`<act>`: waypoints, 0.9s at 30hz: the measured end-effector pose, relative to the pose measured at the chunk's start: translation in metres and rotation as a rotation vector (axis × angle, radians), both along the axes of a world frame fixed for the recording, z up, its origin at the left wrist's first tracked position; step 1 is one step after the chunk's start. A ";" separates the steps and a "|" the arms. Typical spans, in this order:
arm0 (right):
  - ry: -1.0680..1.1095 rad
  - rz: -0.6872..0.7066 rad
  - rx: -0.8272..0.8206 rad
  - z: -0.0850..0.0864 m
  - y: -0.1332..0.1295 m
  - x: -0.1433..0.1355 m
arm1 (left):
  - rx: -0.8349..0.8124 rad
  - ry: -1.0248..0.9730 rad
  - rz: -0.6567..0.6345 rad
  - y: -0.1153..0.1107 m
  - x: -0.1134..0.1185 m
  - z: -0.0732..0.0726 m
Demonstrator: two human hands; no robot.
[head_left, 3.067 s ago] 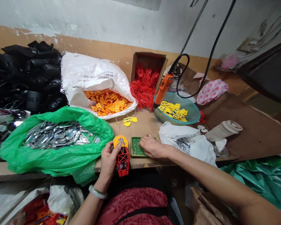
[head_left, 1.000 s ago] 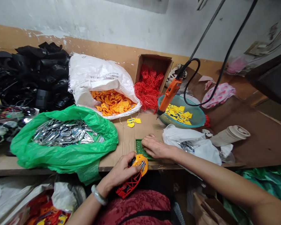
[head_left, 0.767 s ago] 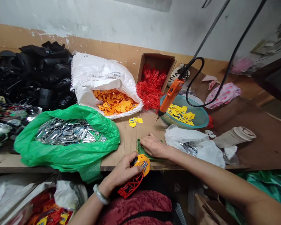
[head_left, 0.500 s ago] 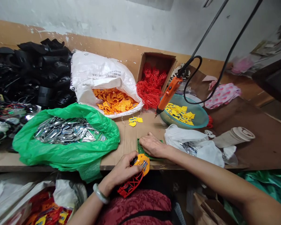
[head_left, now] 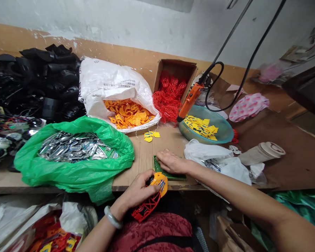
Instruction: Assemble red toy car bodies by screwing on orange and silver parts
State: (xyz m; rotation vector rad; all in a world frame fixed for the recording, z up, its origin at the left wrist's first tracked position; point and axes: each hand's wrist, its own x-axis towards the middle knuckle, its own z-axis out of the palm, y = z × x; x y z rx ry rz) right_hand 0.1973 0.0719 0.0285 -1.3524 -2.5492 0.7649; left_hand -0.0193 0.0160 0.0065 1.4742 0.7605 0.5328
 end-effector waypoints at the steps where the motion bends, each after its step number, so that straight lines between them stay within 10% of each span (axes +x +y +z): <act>1: 0.072 -0.052 -0.012 0.000 -0.001 0.004 | 0.002 0.003 0.003 0.000 0.000 0.000; 8: 0.681 -0.489 -0.234 -0.007 -0.020 0.028 | -0.018 -0.017 -0.004 0.000 0.001 -0.003; 15: 1.155 -0.633 -0.453 -0.016 -0.035 0.032 | -0.013 -0.012 -0.014 0.003 0.002 -0.007; 27: 1.047 -0.517 -0.442 -0.022 -0.037 0.044 | -0.038 -0.030 -0.023 0.003 0.002 -0.009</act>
